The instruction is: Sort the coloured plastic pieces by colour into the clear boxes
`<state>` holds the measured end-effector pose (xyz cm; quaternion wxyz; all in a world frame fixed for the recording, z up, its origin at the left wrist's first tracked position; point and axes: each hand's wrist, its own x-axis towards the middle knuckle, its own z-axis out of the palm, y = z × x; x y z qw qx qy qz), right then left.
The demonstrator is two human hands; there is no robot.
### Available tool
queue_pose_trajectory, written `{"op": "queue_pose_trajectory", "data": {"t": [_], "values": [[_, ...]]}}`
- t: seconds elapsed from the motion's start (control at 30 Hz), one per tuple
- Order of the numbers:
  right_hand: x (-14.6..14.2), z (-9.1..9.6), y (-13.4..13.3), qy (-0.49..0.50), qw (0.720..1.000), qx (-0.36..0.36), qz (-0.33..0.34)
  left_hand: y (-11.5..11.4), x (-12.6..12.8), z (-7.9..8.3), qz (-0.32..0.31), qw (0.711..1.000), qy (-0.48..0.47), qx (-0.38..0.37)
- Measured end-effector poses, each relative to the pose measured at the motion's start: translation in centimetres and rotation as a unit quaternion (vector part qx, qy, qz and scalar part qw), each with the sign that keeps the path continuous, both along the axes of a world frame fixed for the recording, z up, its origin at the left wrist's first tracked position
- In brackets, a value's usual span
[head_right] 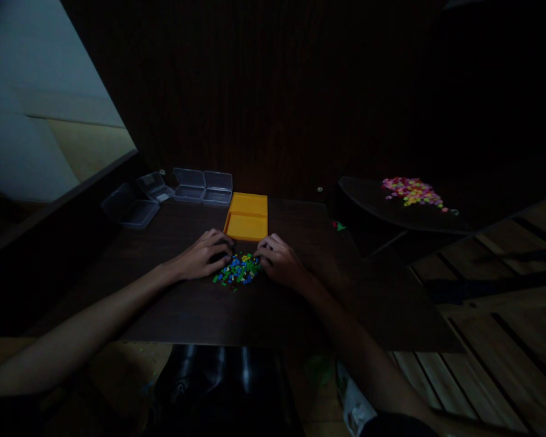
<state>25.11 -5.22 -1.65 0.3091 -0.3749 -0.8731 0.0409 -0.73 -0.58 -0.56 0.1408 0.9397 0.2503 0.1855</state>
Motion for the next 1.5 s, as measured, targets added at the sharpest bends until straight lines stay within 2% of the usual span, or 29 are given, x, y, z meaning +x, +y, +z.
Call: {"op": "queue_pose_trajectory", "data": {"t": [0.17, 0.67, 1.13, 1.5], "values": [[0.3, 0.2, 0.2, -0.006, 0.999, 0.002, -0.034, 0.1, 0.0, -0.2, -0.004, 1.0, -0.003, 0.001], [1.2, 0.3, 0.2, -0.082, 0.993, -0.065, -0.058, 0.1, -0.1, 0.1, -0.014, 1.0, -0.016, -0.016], [1.1, 0.5, 0.2, -0.078, 0.992, -0.089, -0.042, 0.5, -0.5, -0.3, -0.006, 1.0, -0.015, -0.001], [1.2, 0.5, 0.5, -0.037, 0.993, -0.107, -0.041, 0.4, -0.4, 0.1, -0.02, 0.999, -0.012, -0.026]]}}
